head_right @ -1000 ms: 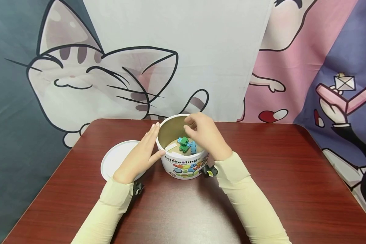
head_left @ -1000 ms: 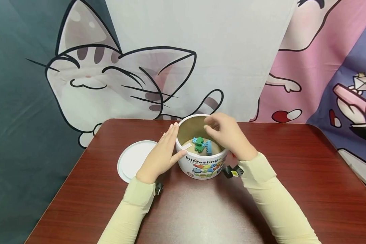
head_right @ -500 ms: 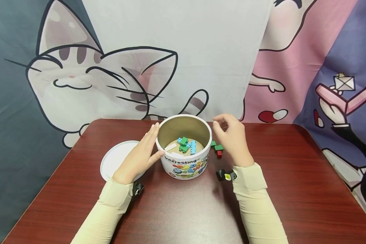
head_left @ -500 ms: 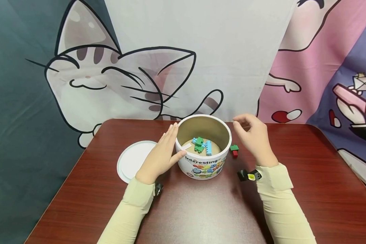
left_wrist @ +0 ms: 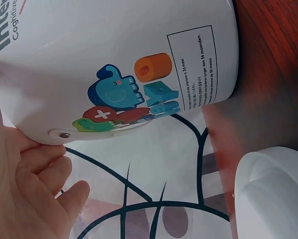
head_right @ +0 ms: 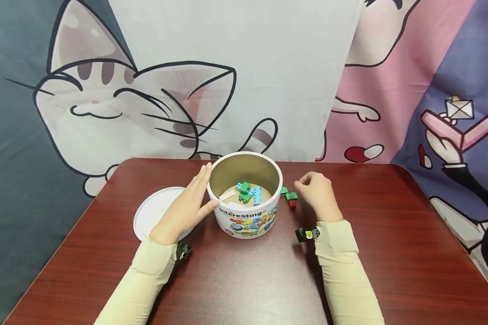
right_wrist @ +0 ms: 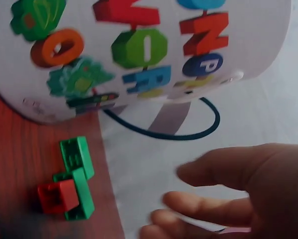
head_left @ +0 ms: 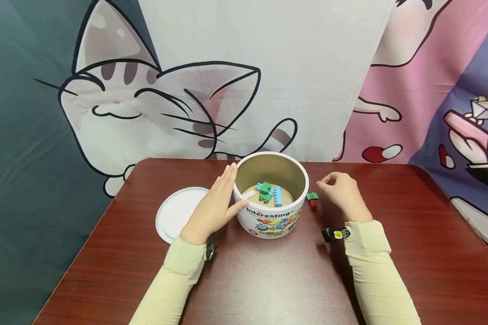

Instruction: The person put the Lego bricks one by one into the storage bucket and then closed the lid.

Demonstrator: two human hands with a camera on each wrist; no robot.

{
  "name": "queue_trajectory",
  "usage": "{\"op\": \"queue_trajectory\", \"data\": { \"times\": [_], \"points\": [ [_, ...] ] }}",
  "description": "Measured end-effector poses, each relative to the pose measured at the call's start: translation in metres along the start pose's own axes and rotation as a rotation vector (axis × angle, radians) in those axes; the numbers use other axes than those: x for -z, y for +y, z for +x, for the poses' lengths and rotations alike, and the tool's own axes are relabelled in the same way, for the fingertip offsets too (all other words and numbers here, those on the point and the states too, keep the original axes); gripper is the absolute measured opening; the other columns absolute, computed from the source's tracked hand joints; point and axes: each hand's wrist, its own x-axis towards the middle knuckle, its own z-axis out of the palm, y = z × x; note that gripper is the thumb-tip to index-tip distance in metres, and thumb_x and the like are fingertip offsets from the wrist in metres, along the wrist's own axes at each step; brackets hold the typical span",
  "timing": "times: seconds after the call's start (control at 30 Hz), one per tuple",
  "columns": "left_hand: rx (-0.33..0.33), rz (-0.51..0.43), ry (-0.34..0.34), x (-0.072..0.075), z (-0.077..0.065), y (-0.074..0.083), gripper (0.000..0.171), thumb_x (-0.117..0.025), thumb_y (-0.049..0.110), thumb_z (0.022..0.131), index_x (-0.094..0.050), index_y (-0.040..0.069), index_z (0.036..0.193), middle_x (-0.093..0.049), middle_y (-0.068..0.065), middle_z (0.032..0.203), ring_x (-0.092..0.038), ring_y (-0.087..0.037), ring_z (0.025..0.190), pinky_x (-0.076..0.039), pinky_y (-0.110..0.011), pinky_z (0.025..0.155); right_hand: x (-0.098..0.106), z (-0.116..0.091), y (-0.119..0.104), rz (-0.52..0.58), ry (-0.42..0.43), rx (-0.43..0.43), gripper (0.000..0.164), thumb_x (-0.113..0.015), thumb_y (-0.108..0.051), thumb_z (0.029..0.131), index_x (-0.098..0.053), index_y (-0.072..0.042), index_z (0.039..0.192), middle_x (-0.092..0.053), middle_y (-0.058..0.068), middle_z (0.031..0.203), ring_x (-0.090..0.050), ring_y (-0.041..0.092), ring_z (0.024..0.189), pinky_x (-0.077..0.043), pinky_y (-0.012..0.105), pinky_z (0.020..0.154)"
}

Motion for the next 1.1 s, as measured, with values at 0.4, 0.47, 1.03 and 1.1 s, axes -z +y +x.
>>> {"op": "queue_trajectory", "data": {
  "times": [0.4,0.47,1.03,1.1],
  "points": [
    [0.012,0.006,-0.011,0.000,0.001,-0.001,0.106,-0.019,0.080,0.093,-0.014,-0.002,0.161,-0.016,-0.016,0.168,-0.012,-0.027,0.155,-0.018,-0.047,0.125,-0.009,0.003,0.007,-0.101,-0.266,-0.095,0.030,-0.066,-0.026,0.094,-0.073,0.001,0.083,-0.064,0.007,0.066,-0.058,0.019,0.065,-0.048,0.030,0.058],
    [0.012,0.004,-0.012,0.000,0.001,0.000,0.106,-0.019,0.080,0.093,-0.014,-0.002,0.161,-0.016,-0.015,0.168,-0.012,-0.027,0.155,-0.018,-0.048,0.125,-0.012,0.003,0.007,-0.105,-0.268,-0.108,0.031,-0.067,-0.027,0.093,-0.073,0.001,0.081,-0.064,0.006,0.064,-0.057,0.018,0.063,-0.048,0.029,0.057],
    [0.003,-0.011,-0.006,0.001,0.000,0.001,0.106,-0.020,0.080,0.093,-0.015,-0.002,0.161,-0.017,-0.016,0.167,-0.013,-0.028,0.155,-0.020,-0.050,0.124,-0.023,0.003,0.008,-0.145,-0.273,-0.097,0.024,-0.075,-0.022,0.084,-0.070,-0.003,0.070,-0.060,0.001,0.056,-0.056,0.015,0.055,-0.047,0.028,0.051],
    [0.005,-0.014,-0.007,0.001,0.000,0.001,0.106,-0.020,0.080,0.093,-0.015,-0.002,0.161,-0.017,-0.016,0.168,-0.013,-0.028,0.155,-0.019,-0.049,0.124,-0.023,0.003,0.008,-0.145,-0.269,-0.089,0.023,-0.074,-0.021,0.084,-0.070,-0.003,0.070,-0.060,0.001,0.055,-0.056,0.015,0.054,-0.046,0.028,0.051]
  ]
}}
